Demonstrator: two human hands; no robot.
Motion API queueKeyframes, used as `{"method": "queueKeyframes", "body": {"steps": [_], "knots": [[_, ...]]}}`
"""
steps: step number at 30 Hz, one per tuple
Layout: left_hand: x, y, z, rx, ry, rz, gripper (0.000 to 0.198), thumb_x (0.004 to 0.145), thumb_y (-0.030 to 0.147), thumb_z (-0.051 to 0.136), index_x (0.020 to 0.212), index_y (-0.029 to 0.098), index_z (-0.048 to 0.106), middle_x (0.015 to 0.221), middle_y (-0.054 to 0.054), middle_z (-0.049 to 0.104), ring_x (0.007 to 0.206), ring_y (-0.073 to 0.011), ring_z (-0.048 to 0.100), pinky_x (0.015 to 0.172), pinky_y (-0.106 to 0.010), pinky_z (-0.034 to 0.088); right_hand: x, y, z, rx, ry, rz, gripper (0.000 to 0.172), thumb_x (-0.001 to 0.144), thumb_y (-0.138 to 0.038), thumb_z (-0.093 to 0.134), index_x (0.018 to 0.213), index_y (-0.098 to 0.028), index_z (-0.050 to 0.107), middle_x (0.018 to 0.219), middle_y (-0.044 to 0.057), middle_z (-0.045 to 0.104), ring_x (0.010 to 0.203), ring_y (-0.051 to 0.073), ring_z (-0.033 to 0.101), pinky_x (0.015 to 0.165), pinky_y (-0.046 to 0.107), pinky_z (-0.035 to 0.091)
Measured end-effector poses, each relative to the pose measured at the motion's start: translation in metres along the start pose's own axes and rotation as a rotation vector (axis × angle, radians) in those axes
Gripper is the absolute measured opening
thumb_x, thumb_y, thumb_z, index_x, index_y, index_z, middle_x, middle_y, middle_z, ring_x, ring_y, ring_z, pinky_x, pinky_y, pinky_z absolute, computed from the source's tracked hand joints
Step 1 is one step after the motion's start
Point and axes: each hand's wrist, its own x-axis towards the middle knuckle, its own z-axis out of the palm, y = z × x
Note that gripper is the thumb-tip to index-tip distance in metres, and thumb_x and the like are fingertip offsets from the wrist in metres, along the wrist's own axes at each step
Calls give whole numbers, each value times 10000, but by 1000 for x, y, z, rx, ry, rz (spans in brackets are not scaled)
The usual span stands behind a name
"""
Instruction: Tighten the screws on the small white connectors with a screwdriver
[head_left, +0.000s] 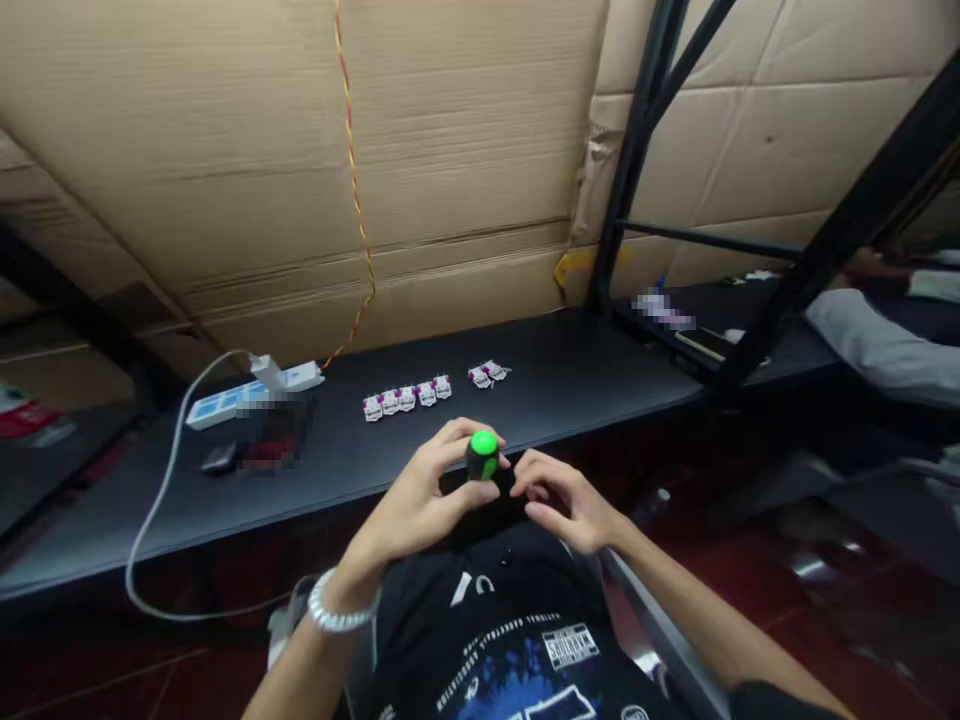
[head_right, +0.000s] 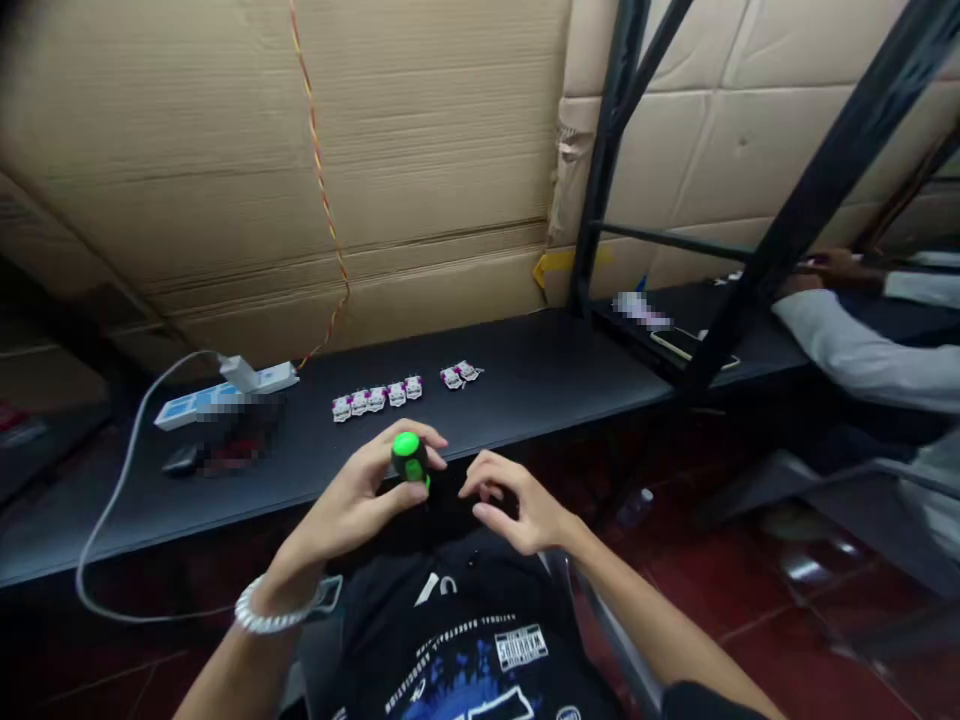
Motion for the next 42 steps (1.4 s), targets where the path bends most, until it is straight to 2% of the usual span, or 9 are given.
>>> {"method": "queueKeyframes", "body": {"steps": [2,6,12,16,18,22,27,36,42], "knots": [[10,7,6,81,-6,23,179,978,321,685,1104,207,740,1272,-89,664,1217,-272,605,1116,-416,474,9,-28,-5,41,113,-100,307,1000,-445,635,1208,-218,632,1068,85,593,871,195,568,746,340,520],[31,21,18,246,95,80,199,1018,270,614,1184,217,710,1313,-101,655,1255,-289,572,1145,-458,443,33,-67,-12,-55,219,-96,556,945,-492,745,1381,-253,496,1194,95,616,1028,227,649,867,362,579],[60,19,17,493,135,180,412,1003,211,586,1413,220,625,1418,-140,629,1324,-321,553,1159,-528,423,65,-80,-35,-387,475,-146,156,961,-330,719,1044,-231,631,888,17,674,779,180,645,714,291,539],[92,-19,-8,421,129,88,524,964,334,695,1464,227,584,1299,-107,707,1193,-279,660,1083,-454,512,77,-75,-67,-362,602,-100,226,977,-359,685,1147,-217,643,874,25,680,729,189,663,691,312,561],[111,-48,-20,404,149,-9,388,1009,297,609,1382,197,645,1196,-98,751,1089,-246,709,1016,-392,555,80,-71,-82,-231,744,-115,377,981,-385,679,1312,-230,587,951,47,694,779,212,706,710,339,600],[138,-98,-27,664,37,-151,354,957,135,599,1287,182,721,1356,-123,716,1265,-260,659,1151,-368,471,84,-64,-99,-67,939,-187,526,990,-396,658,1463,-247,482,929,63,702,835,244,744,609,317,589],[137,-115,-16,715,3,-243,300,878,128,686,1157,192,776,1210,-119,781,1166,-298,710,1073,-380,516,81,-63,-105,-70,890,-166,504,963,-383,682,1415,-234,516,937,69,712,880,260,759,586,309,585],[87,-96,-25,662,-20,-264,284,914,152,635,1145,198,792,1135,-92,811,1082,-275,745,990,-342,539,78,-64,-111,-47,842,-164,481,960,-402,694,1386,-244,535,946,70,717,866,249,754,600,297,592],[114,-90,-20,736,-5,-343,236,917,196,680,1104,237,818,1148,-65,817,1097,-252,746,990,-306,533,79,-61,-109,-37,818,-145,495,956,-413,703,1393,-250,537,960,66,712,884,253,748,689,347,646]]}}
